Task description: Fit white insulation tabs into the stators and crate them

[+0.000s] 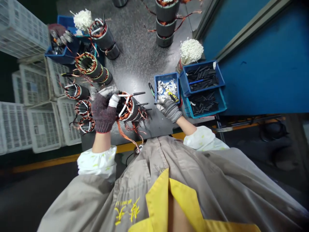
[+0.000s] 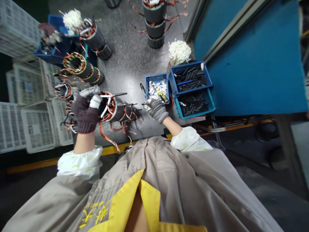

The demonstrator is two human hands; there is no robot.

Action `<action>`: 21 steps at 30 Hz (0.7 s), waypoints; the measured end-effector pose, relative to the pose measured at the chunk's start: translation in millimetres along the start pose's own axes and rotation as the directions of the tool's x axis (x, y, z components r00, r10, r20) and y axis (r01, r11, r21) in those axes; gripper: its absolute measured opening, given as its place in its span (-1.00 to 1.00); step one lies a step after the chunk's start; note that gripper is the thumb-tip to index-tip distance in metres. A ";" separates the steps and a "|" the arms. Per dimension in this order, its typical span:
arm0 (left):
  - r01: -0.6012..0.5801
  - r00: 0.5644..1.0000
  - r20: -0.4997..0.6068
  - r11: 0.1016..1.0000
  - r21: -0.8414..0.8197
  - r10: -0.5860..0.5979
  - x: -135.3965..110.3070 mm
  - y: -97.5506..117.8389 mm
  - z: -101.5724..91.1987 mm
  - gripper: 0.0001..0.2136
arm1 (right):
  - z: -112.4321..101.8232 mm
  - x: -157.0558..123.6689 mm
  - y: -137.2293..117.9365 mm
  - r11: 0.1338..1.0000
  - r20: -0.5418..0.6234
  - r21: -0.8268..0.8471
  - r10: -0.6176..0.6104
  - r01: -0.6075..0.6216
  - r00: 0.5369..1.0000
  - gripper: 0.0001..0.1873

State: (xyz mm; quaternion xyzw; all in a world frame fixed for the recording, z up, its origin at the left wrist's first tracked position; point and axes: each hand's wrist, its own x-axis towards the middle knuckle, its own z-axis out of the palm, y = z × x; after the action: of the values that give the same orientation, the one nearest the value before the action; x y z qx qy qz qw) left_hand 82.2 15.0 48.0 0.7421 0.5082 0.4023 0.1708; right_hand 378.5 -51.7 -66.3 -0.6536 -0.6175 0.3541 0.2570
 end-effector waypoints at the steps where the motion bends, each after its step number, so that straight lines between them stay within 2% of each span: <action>1: -0.003 1.000 0.009 1.000 -0.008 0.003 -0.1 0.8 -0.1 -0.70 | 5.7 -1.3 -7.8 0.994 0.039 -0.106 0.008 -0.004 0.999 -0.72; 4: -0.005 1.000 0.011 1.000 -0.029 0.005 0.7 3.2 -0.9 -0.62 | 8.7 -0.4 -24.5 0.950 0.099 -0.313 0.043 -0.009 0.994 -0.66; 10: 0.073 0.993 0.091 0.993 0.090 -0.081 5.0 10.6 -1.9 -0.31 | -0.3 8.4 -40.8 0.903 0.139 -0.429 0.045 0.019 0.989 -0.62; 16: 0.095 0.992 0.074 0.993 0.070 -0.101 5.4 14.2 -0.3 -0.29 | 4.0 11.0 -37.6 0.912 0.105 -0.404 -0.025 0.065 0.994 -0.60; 21: 0.112 0.990 0.081 0.990 0.089 -0.119 4.7 16.1 -0.5 -0.25 | 15.9 19.1 -22.6 0.959 0.075 -0.272 -0.054 0.073 0.996 -0.61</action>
State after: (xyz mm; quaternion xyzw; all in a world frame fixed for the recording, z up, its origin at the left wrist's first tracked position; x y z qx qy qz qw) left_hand 92.6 12.3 61.0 0.7345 0.5592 0.3377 0.1840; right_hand 351.7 -32.1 -61.4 -0.6505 -0.6897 0.2782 0.1542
